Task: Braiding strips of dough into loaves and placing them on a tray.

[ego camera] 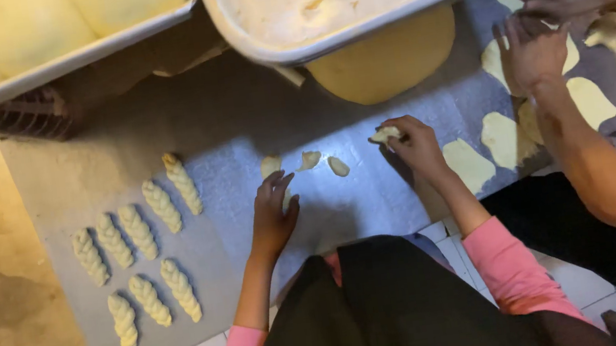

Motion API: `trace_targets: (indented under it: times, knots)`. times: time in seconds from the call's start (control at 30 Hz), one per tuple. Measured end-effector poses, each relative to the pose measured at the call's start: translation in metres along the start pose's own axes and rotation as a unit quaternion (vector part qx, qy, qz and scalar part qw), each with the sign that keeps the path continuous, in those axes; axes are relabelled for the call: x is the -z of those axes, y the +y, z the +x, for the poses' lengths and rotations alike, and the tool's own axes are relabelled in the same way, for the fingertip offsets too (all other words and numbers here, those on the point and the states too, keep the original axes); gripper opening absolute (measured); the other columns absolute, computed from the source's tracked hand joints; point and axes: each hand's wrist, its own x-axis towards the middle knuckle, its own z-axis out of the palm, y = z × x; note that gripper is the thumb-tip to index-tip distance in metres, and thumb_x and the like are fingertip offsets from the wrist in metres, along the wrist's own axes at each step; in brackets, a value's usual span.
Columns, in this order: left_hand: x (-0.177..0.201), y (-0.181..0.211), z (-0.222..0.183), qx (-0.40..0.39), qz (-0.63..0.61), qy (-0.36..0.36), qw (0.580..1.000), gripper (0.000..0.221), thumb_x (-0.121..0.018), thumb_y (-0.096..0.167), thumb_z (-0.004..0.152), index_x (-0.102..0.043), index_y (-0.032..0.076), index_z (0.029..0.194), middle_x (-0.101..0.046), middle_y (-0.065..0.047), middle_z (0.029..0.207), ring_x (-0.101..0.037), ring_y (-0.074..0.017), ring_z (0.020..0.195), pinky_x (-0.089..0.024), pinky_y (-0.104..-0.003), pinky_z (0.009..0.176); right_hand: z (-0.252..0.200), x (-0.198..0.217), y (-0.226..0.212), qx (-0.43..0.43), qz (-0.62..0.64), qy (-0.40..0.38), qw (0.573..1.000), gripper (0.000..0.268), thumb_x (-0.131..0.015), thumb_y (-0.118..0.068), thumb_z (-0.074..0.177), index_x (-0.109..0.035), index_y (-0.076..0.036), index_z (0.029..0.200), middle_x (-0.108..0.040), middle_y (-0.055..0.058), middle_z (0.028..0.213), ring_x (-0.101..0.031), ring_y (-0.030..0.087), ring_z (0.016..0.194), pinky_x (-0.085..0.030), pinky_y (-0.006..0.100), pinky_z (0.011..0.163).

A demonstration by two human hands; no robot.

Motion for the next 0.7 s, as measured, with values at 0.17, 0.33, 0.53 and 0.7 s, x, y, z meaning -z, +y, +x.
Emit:
trace_targets:
  times: [0.17, 0.33, 0.53, 0.7]
  knots:
    - [-0.005, 0.014, 0.014, -0.027, -0.028, -0.015, 0.999, 0.049, -0.070, 0.004, 0.086, -0.061, 0.007, 0.134, -0.057, -0.017, 0.138, -0.054, -0.0380, 0.127, -0.044, -0.046, 0.107, 0.002, 0.030, -0.007, 0.112, -0.123, 0.223, 0.961, 0.038, -0.061, -0.005, 0.091, -0.067, -0.003, 0.128, -0.066, 0.018, 0.124, -0.061, 0.037, 0.121, -0.047, 0.045, 0.105]
    - [-0.006, 0.011, 0.026, -0.009, -0.036, -0.053, 0.998, 0.049, -0.067, 0.001, 0.084, -0.062, 0.007, 0.133, -0.058, -0.017, 0.136, -0.057, -0.0375, 0.123, -0.047, -0.043, 0.104, 0.016, 0.035, 0.016, 0.075, -0.217, 0.184, 0.956, 0.037, -0.067, -0.014, 0.088, -0.070, -0.003, 0.124, -0.068, 0.019, 0.118, -0.061, 0.038, 0.117, -0.046, 0.048, 0.099]
    - [0.012, 0.011, 0.037, 0.011, -0.044, -0.076, 0.996, 0.047, -0.067, 0.002, 0.086, -0.061, 0.005, 0.132, -0.061, -0.019, 0.134, -0.057, -0.0393, 0.126, -0.046, -0.045, 0.106, 0.089, 0.096, 0.035, -0.101, -0.108, 0.187, 0.971, 0.042, -0.069, -0.034, 0.094, -0.070, -0.008, 0.127, -0.072, 0.015, 0.126, -0.068, 0.032, 0.123, -0.054, 0.042, 0.106]
    - [-0.012, -0.050, 0.008, 0.140, -0.033, -0.109, 0.984, 0.033, -0.066, 0.015, 0.096, -0.064, 0.005, 0.128, -0.068, -0.021, 0.127, -0.063, -0.0385, 0.123, -0.050, -0.044, 0.102, 0.153, 0.140, 0.055, -0.056, -0.061, 0.215, 0.973, 0.042, -0.068, -0.032, 0.098, -0.066, -0.007, 0.132, -0.070, 0.016, 0.130, -0.067, 0.031, 0.125, -0.054, 0.042, 0.108]
